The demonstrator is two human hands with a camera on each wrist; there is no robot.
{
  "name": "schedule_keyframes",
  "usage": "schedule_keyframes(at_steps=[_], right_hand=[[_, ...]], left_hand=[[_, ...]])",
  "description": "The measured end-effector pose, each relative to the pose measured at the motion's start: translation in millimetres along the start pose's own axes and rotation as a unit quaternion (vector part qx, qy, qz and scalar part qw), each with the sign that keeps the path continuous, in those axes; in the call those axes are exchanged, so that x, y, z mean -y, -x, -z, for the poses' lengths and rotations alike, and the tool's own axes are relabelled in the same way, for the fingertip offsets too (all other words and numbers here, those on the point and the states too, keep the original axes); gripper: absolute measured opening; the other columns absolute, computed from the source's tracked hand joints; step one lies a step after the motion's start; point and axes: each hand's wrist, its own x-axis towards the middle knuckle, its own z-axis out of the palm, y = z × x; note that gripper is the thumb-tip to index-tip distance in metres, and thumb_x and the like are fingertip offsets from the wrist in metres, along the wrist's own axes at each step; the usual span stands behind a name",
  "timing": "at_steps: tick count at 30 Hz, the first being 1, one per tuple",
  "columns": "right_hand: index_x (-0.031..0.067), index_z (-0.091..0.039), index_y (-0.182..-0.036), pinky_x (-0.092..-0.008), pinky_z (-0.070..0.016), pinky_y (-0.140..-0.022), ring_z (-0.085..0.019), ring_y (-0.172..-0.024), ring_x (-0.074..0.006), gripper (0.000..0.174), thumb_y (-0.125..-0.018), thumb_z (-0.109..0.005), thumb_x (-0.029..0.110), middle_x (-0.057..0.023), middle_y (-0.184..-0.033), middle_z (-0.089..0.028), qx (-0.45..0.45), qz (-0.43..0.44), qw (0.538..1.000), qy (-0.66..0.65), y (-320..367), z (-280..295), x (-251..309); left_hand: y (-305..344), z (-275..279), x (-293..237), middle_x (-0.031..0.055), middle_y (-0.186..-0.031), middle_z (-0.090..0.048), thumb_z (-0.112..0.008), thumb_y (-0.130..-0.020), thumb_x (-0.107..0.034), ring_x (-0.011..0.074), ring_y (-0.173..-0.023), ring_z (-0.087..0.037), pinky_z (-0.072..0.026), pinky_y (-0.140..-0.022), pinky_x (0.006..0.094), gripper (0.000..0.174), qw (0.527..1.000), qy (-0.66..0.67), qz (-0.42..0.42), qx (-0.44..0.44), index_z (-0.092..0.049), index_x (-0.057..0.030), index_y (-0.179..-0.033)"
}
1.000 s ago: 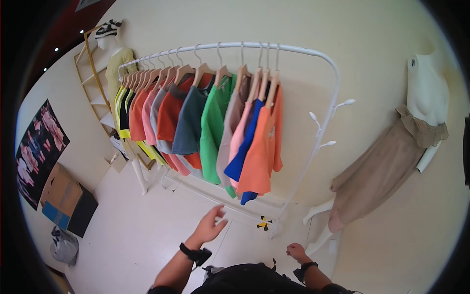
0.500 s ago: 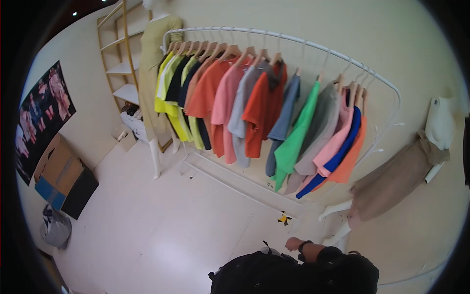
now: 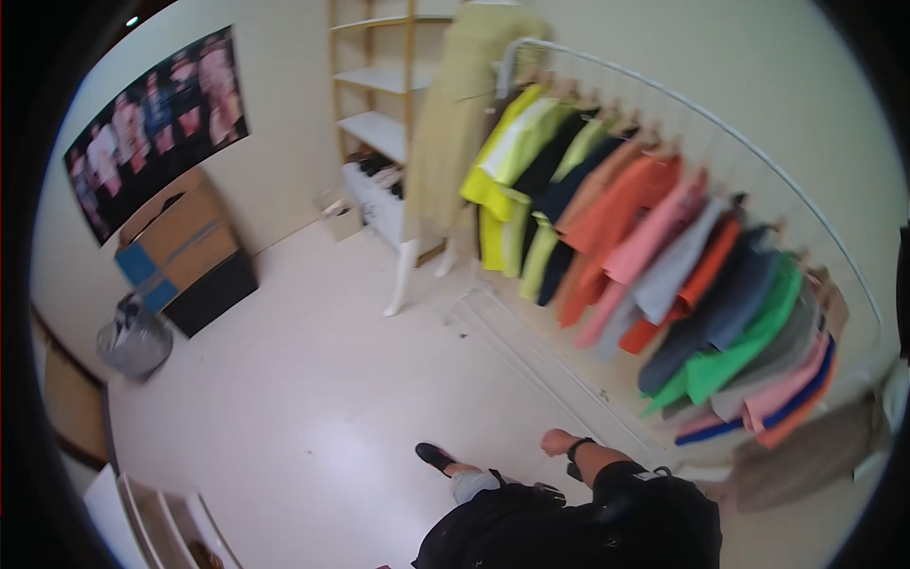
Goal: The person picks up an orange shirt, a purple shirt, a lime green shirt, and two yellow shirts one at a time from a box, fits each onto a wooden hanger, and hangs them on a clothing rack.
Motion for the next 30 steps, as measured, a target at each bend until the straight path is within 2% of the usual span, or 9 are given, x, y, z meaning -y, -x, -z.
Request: schedule_keyframes(at_steps=[4, 5, 6, 8, 10, 18, 24, 26, 30], right_hand=[[0.0080, -0.066, -0.087, -0.0409, -0.0504, -0.059, -0.064, -0.067, -0.0272, 0.022, -0.074, -0.060, 0.025, -0.0128, -0.078, -0.066, 0.187, 0.105, 0.963, 0.160, -77, -10, -31], [0.0055, -0.064, -0.087, -0.0371, -0.0496, -0.056, -0.064, -0.066, -0.0206, 0.023, -0.080, -0.059, 0.027, -0.0091, -0.076, -0.066, 0.244, -0.083, 0.957, -0.134, -81, 19, -17], [0.0038, -0.062, -0.087, -0.0330, -0.0487, -0.055, -0.064, -0.068, -0.0166, 0.022, -0.084, -0.057, 0.025, -0.0067, -0.077, -0.066, 0.234, -0.332, 0.862, -0.305, -102, 39, 3], [0.0035, -0.059, -0.089, -0.0315, -0.0479, -0.054, -0.064, -0.067, -0.0174, 0.017, -0.086, -0.054, 0.019, -0.0063, -0.082, -0.066, 0.278, -0.060, 0.952, -0.111, -171, 79, 7], [0.0003, -0.060, -0.087, -0.0348, -0.0505, -0.055, -0.065, -0.068, -0.0207, 0.018, -0.084, -0.053, 0.016, -0.0090, -0.083, -0.067, 0.247, -0.209, 0.926, -0.196, -251, 126, 49], [0.0063, -0.052, -0.084, -0.0265, -0.0431, -0.042, -0.054, -0.051, -0.0168, 0.006, -0.082, -0.049, 0.011, -0.0076, -0.067, -0.055, 0.064, 0.040, 0.942, -0.326, -467, 297, 315], [0.0029, -0.055, -0.091, -0.0265, -0.0450, -0.044, -0.061, -0.057, -0.0198, 0.013, -0.084, -0.052, 0.013, -0.0109, -0.074, -0.061, 0.173, 0.059, 0.967, -0.180, -529, 293, 438], [0.0020, -0.057, -0.093, -0.0295, -0.0477, -0.049, -0.064, -0.064, -0.0218, 0.017, -0.083, -0.054, 0.015, -0.0116, -0.078, -0.063, 0.233, 0.022, 0.965, -0.116, -517, 293, 468], [0.0023, -0.058, -0.097, -0.0335, -0.0511, -0.064, -0.065, -0.076, -0.0231, 0.023, -0.082, -0.056, 0.020, -0.0117, -0.087, -0.065, 0.251, -0.010, 0.961, -0.116, -524, 283, 503]], left_hand=[[41, 19, -1, 0.0147, -0.090, -0.063, -0.051, -0.088, -0.032, 0.0240, -0.070, -0.062, -0.0516, -0.062, 0.0359, 0.037, 0.993, -0.039, 0.066, -0.093, -0.056, 0.0000, -0.105], [49, 14, -2, 0.0140, -0.083, -0.065, -0.052, -0.085, -0.031, 0.0235, -0.066, -0.063, -0.0522, -0.060, 0.0372, 0.036, 0.984, -0.048, 0.131, -0.109, -0.060, 0.0004, -0.099], [63, 5, 3, 0.0132, -0.077, -0.066, -0.053, -0.082, -0.030, 0.0231, -0.062, -0.064, -0.0529, -0.059, 0.0385, 0.035, 0.971, -0.053, 0.203, -0.114, -0.064, 0.0007, -0.092], [65, -4, -15, 0.0110, -0.073, -0.066, -0.052, -0.081, -0.031, 0.0204, -0.064, -0.064, -0.0508, -0.059, 0.0359, 0.036, 0.958, -0.048, 0.254, -0.125, -0.065, 0.0020, -0.088], [78, -12, -88, 0.0116, -0.076, -0.067, -0.054, -0.081, -0.031, 0.0198, -0.067, -0.064, -0.0510, -0.067, 0.0352, 0.036, 0.959, -0.021, 0.192, -0.208, -0.064, 0.0013, -0.094], [24, -48, -123, 0.0109, -0.083, -0.066, -0.052, -0.084, -0.027, 0.0182, -0.071, -0.063, -0.0503, -0.070, 0.0347, 0.034, 0.920, 0.174, 0.180, -0.303, -0.060, -0.0010, -0.103], [-20, -42, -74, 0.0120, -0.098, -0.064, -0.048, -0.087, -0.028, 0.0200, -0.078, -0.064, -0.0517, -0.063, 0.0372, 0.035, 0.948, 0.119, 0.292, -0.028, -0.057, -0.0011, -0.107], [-35, -17, -64, 0.0128, -0.101, -0.063, -0.045, -0.088, -0.028, 0.0212, -0.078, -0.064, -0.0515, -0.061, 0.0382, 0.034, 0.940, 0.145, 0.305, -0.042, -0.055, -0.0027, -0.110], [-88, 127, -41, 0.0159, -0.093, -0.065, -0.066, -0.074, -0.022, 0.0352, -0.086, -0.062, -0.0503, -0.073, 0.0436, 0.028, 0.982, -0.118, 0.142, 0.038, -0.058, -0.0056, -0.094]])
